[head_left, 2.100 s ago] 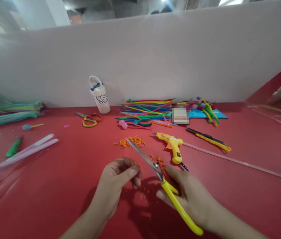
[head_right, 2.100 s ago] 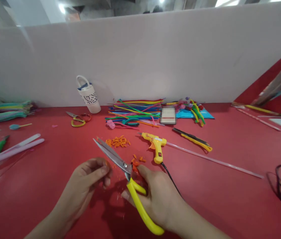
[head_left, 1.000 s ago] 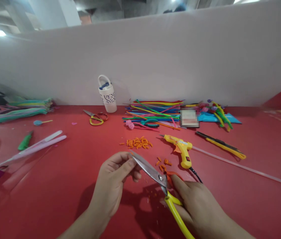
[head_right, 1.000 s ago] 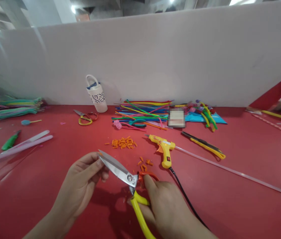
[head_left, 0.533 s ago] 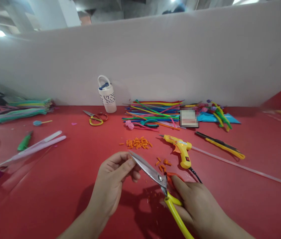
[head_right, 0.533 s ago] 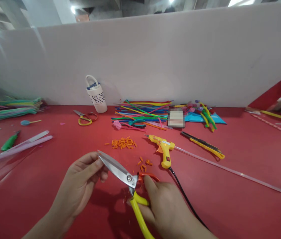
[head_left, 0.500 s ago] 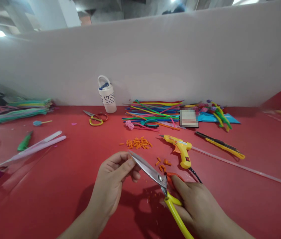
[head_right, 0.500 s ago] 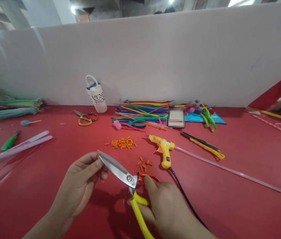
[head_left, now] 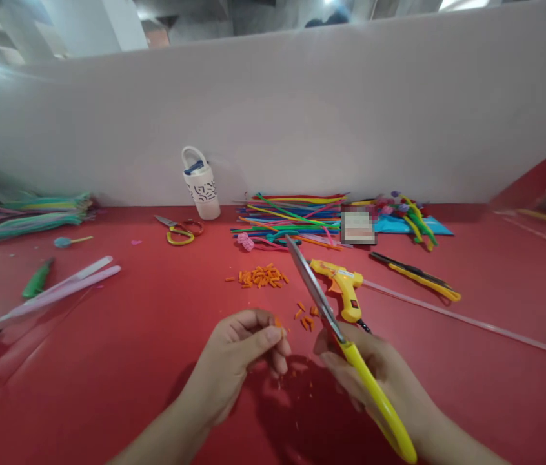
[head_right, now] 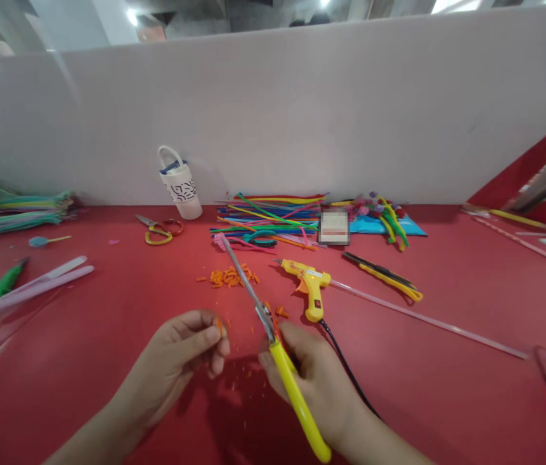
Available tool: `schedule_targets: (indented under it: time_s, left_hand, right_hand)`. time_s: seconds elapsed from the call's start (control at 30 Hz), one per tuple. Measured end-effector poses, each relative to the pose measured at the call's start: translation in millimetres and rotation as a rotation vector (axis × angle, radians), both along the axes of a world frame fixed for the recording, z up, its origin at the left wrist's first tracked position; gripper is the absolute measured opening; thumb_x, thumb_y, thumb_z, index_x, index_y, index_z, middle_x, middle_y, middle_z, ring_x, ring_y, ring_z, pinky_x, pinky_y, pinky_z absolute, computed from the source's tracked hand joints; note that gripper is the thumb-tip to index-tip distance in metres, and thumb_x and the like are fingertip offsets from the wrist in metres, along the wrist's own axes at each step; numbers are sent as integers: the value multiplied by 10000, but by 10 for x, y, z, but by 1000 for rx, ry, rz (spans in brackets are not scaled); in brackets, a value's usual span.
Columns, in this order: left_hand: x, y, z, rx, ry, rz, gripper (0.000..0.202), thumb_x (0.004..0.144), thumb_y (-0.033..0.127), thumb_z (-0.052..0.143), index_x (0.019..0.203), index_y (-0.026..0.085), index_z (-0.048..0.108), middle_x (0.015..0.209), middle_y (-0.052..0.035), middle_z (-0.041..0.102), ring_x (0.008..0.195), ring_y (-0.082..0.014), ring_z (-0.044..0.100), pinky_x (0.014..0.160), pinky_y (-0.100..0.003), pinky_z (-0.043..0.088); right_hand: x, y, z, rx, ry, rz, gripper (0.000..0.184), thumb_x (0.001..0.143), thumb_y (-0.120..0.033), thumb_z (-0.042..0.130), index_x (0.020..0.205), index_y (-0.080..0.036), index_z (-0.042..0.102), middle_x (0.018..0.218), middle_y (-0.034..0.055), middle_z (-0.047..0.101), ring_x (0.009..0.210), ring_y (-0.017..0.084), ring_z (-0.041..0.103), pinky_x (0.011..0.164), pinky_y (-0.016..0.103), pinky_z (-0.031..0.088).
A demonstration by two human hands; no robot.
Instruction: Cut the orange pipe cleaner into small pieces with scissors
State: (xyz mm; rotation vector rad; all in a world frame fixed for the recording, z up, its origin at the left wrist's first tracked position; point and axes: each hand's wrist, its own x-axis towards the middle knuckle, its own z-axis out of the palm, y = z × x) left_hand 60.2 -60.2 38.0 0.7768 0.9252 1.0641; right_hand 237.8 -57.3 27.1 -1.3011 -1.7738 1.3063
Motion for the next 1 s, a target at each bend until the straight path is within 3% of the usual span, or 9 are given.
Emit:
schedule_targets:
  time_s: [0.1, 0.17, 0.27, 0.4, 0.57, 0.7, 0.8, 1.0]
  left_hand:
    - [82, -31, -35, -56, -9, -128, 91, 710, 191, 582, 651, 122, 578, 570, -13, 613, 441, -73, 533, 450, -173, 407]
    - [125, -53, -57, -95, -19, -198, 106, 707, 194, 581, 631, 121, 573, 559, -16, 610, 433, -74, 532, 446, -174, 405]
    - [168, -84, -97, -140, -23, -274, 99, 696, 185, 586, 621, 120, 573, 551, -17, 611, 421, -73, 532, 438, -176, 409]
    - [189, -95, -149, -142, -11, -315, 77, 680, 185, 598, 670, 109, 597, 552, -18, 609, 409, -78, 530, 434, -189, 417]
    - [197, -78, -183, -65, 86, -213, 103, 641, 193, 644, 693, 126, 585, 525, 5, 598, 433, -89, 545, 445, -191, 414]
    - [209, -84, -204, -39, 170, -230, 99, 640, 196, 641, 647, 126, 571, 485, 24, 561, 397, -75, 514, 432, -191, 413]
    - [193, -76, -175, -22, 167, -215, 103, 648, 203, 631, 634, 119, 573, 498, 12, 571, 396, -73, 509, 428, -190, 411]
    - [48, -7, -26, 60, 90, 89, 60, 668, 161, 620, 645, 125, 577, 532, 11, 595, 423, -66, 514, 437, -171, 414]
  right_hand:
    - [1, -5, -18, -204, 224, -77, 288, 728, -476, 482, 792, -196, 464, 419, -104, 334, 316, 56, 298, 317, 177, 254]
    - [4, -7, -54, -258, 313, -84, 299, 721, -460, 513, 839, -189, 472, 387, -114, 353, 295, 53, 314, 322, 173, 282]
    - [-2, -12, -70, -290, 351, -56, 279, 711, -426, 543, 824, -179, 481, 335, -128, 351, 265, 50, 316, 339, 182, 331]
    - [-22, -29, 9, -322, 326, -35, 220, 703, -385, 545, 734, -179, 471, 396, -99, 434, 281, 37, 336, 292, 144, 259]
    - [-41, -44, 105, -270, 278, -22, 145, 676, -248, 552, 623, -187, 432, 419, -102, 402, 321, 27, 330, 319, 144, 265]
    - [-58, -48, 124, -213, 185, 7, 172, 687, -276, 522, 603, -201, 392, 403, -102, 373, 319, 38, 308, 325, 168, 248]
    - [-38, -31, 114, -88, 84, -5, 209, 707, -325, 513, 601, -203, 381, 452, -85, 371, 386, 56, 326, 372, 185, 262]
    - [60, 12, 66, 222, -304, -4, 300, 676, -418, 561, 609, -214, 352, 516, -75, 350, 457, 80, 291, 425, 202, 241]
